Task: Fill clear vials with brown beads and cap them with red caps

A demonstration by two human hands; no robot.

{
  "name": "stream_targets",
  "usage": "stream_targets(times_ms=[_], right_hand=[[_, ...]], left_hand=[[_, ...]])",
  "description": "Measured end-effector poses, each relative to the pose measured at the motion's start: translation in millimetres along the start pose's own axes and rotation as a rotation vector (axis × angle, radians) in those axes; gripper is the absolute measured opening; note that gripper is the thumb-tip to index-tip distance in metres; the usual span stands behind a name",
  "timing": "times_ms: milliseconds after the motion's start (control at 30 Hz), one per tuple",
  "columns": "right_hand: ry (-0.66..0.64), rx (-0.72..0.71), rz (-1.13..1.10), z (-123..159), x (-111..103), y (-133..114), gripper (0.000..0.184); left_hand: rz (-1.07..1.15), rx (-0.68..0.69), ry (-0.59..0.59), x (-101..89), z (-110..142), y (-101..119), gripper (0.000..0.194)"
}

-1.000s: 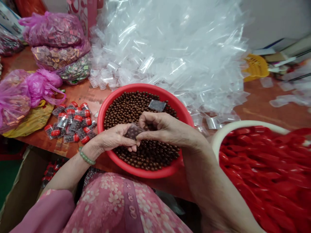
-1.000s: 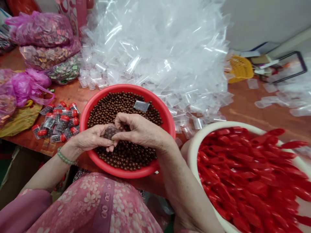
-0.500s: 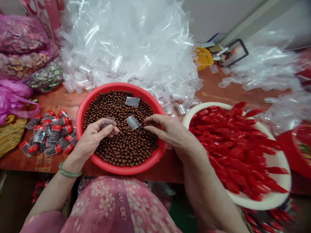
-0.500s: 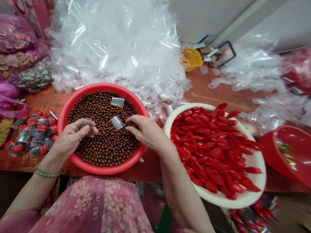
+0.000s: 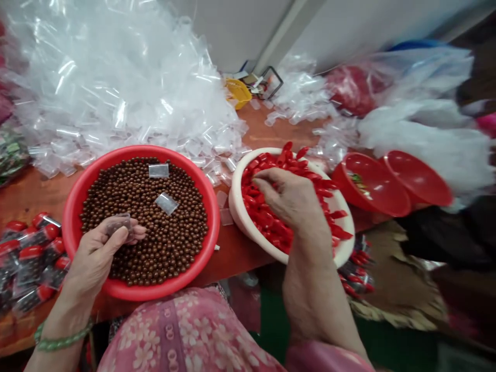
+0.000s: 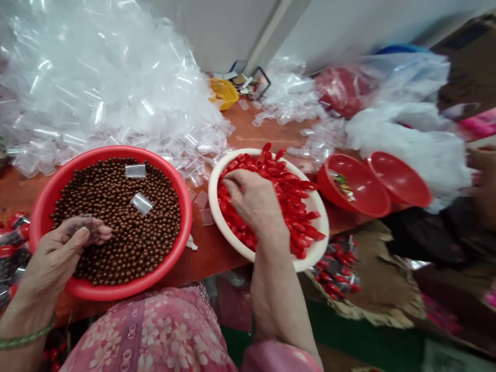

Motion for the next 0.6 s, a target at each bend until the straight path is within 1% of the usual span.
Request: stream_targets(times_ms=[33, 67, 100, 167, 233, 300, 367, 467, 533, 600], right_hand=[[0.034, 0.077, 0.066, 3, -8, 15, 0.020], [0.028, 0.119, 0.103, 6, -14, 28, 0.021], [-0.012, 0.139, 0.136, 9, -18, 39, 0.023], [-0.140, 0.120, 0.191, 13, -18, 57, 0.026], [-0.223, 0.073, 0.207, 14, -9, 67, 0.031], [-0.267, 0.024, 0.229, 10, 6, 71, 0.039], [-0.327, -0.008, 0.288, 5, 22, 72, 0.040], [-0.396, -0.033, 0.323, -3, 40, 71, 0.028], [-0.411, -0.058, 0.291, -6, 45, 71, 0.019], [-0.418, -0.086, 0.255, -8, 46, 70, 0.014]], left_hand=[[-0.005, 0.001, 0.009, 0.0, 0, 0, 0.025], [-0.014, 0.005, 0.016, 0.0, 0, 0, 0.025], [-0.028, 0.009, 0.017, 0.1, 0, 0, 0.025], [-0.060, 0.013, 0.011, 0.6, 0, 0, 0.024], [-0.081, 0.006, -0.002, 1.7, 0, 0, 0.024], [-0.079, -0.010, -0.018, 2.9, 0, 1, 0.023], [-0.082, -0.029, -0.032, 3.6, -1, 0, 0.024], [-0.105, -0.051, -0.041, 3.7, -1, -1, 0.025], [-0.112, -0.053, -0.048, 3.7, -1, -2, 0.025], [-0.101, -0.046, -0.065, 4.1, -1, -3, 0.025]])
Point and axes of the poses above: each hand's wrist, its own z-axis away from the middle knuckle, its own x-axis out of the palm, y = z × x, the point moved 1 cm from there along -z, towards the middle knuckle, and after that the axes turned 4 degrees about -y, right-handed, at the moved point
